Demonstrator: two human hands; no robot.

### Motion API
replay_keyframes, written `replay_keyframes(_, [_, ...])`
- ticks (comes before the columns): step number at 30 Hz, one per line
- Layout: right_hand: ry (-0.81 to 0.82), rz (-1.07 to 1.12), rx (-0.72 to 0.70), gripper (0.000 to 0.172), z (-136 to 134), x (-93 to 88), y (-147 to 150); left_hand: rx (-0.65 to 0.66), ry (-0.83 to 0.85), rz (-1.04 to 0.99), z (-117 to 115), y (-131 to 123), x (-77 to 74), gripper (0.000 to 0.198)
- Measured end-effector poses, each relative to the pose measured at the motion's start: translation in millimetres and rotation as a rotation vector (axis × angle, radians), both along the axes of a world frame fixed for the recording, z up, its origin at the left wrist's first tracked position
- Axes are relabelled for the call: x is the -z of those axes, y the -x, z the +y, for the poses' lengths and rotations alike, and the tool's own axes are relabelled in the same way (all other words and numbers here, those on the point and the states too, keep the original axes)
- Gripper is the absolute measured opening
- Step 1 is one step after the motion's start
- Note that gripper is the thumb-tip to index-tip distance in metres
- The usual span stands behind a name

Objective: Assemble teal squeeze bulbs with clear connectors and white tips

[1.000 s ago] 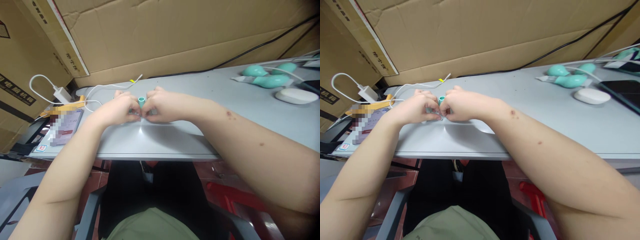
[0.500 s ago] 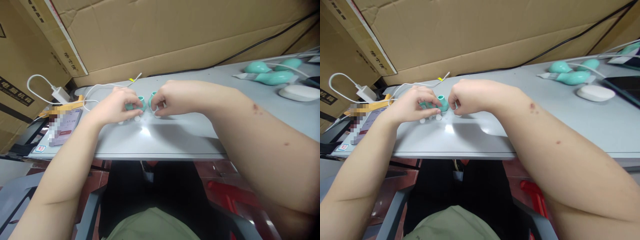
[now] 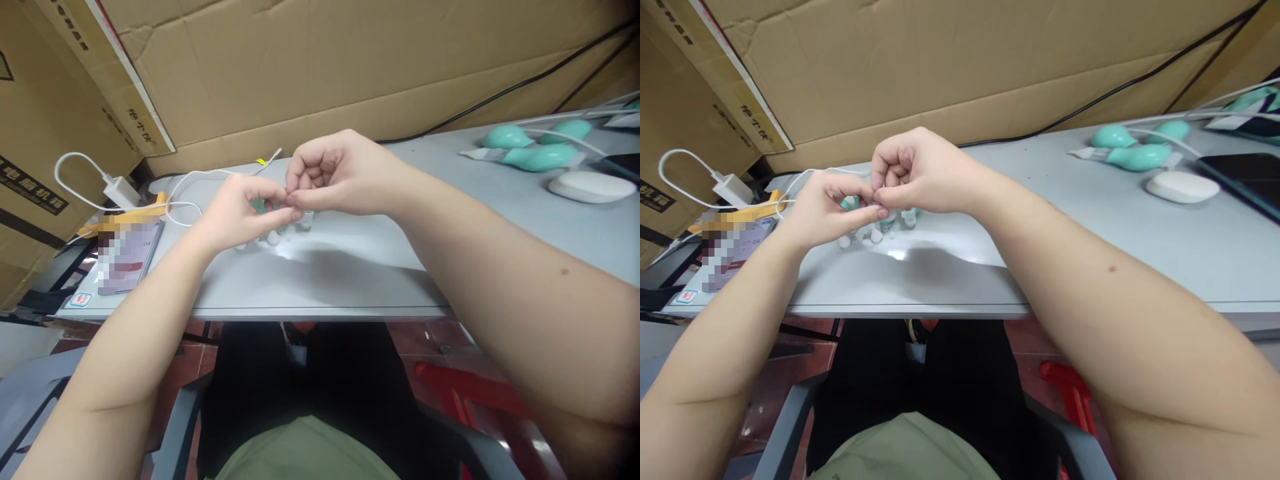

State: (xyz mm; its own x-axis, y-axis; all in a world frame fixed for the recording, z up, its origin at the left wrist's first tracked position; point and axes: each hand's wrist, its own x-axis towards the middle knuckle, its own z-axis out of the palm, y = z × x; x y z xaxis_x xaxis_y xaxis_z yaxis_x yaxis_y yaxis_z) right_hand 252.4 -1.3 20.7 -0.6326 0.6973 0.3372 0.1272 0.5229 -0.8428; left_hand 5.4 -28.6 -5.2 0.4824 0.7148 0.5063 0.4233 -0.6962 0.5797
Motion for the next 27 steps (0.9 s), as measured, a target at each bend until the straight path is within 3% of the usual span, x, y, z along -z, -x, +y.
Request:
replay_keyframes(7, [0.001,0.237,0.007,0.027,7,15.9,10,-0.099,0.194,-0.223,7,-2,1.0,0.024])
replay_keyframes(11, [-0.014,0.269,0.041,0.028,8,18.2,9,-0.129,0.186,-0.443,12,-2,1.6,0.009])
replay_keyframes(16, [0.02,0.284,0.002,0.024,11,22.0,9,-0.116,0.285,-0.588,15,-5,1.5,0.016])
replay_keyframes(24, [-0.026,0.314,0.071,0.033,8,26.2,13,-0.083,0.408,-0.59,15,-6,-0.5,0.014])
replay_keyframes(27, [-0.004,0.348,0.076,0.027,8,24.0,14,-0.033,0.408,-0.592,10,-5,0.2,0.029])
